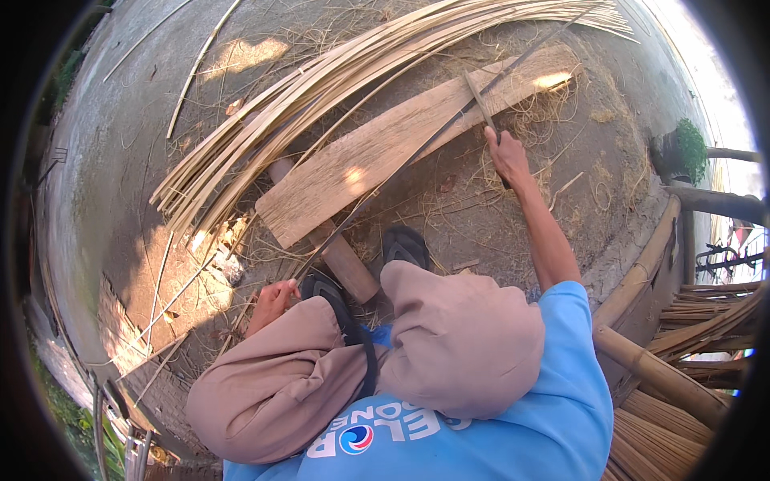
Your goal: The person sits on the ground and uses a knife to split long bamboo strips into thinner pieces. They repeatedly position each strip on a wooden plank and draw the knife along its length to separate it.
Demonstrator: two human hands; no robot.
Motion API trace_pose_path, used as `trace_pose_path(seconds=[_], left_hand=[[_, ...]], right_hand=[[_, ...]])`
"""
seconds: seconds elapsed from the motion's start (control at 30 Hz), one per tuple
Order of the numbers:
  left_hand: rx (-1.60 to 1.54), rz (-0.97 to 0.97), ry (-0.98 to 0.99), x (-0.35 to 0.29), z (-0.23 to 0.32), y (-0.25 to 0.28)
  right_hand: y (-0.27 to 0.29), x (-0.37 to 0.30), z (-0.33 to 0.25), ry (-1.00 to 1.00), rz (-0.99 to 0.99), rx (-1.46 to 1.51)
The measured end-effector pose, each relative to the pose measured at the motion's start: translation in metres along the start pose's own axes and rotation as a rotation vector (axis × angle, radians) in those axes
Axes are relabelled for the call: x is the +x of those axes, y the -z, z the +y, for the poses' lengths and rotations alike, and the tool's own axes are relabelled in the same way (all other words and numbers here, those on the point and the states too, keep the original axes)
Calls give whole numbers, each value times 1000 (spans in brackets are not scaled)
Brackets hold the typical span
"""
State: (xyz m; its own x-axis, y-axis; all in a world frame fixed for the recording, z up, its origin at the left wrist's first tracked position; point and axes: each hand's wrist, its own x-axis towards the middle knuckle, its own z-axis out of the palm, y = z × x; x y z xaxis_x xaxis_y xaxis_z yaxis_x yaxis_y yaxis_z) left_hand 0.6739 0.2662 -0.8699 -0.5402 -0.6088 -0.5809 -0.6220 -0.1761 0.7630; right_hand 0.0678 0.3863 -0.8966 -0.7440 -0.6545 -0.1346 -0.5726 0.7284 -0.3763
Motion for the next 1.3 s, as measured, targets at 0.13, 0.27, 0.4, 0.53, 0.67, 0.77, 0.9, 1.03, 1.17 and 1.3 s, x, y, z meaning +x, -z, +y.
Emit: trace_pose_path(seconds=[0.13, 0.27, 0.4, 0.53, 0.67, 0.77, 0.9, 1.03, 1.17, 1.3], left_hand=[[-503, -274, 291, 61, 25, -27], [-750, -414, 396, 79, 15, -27], [-730, -480, 442, 82, 29, -22], [-768, -502, 459, 60, 8, -4], [-689, -471, 587, -2, -39, 48], [-570, -534, 543, -30, -113, 82], [42, -496, 337, -18, -98, 86], [81, -401, 29, 60, 33, -18], [205, -319, -62, 86, 61, -73], [-261, -175, 61, 78, 55, -82]], right_hand=[[-68, -153, -103, 319, -262, 223], [-81, -228, -117, 591, -321, 175], [-61, -145, -73, -26, -120, 330], [-71, -156, -86, 302, -204, 231], [-41, -83, -39, 145, -65, 195], [-3, -17, -9, -43, 139, 199], [-13, -38, -25, 56, 12, 175], [-77, -113, -73, 51, -51, 419], [-79, -135, -97, 132, -57, 430], [-68, -132, -90, 266, 120, 368]])
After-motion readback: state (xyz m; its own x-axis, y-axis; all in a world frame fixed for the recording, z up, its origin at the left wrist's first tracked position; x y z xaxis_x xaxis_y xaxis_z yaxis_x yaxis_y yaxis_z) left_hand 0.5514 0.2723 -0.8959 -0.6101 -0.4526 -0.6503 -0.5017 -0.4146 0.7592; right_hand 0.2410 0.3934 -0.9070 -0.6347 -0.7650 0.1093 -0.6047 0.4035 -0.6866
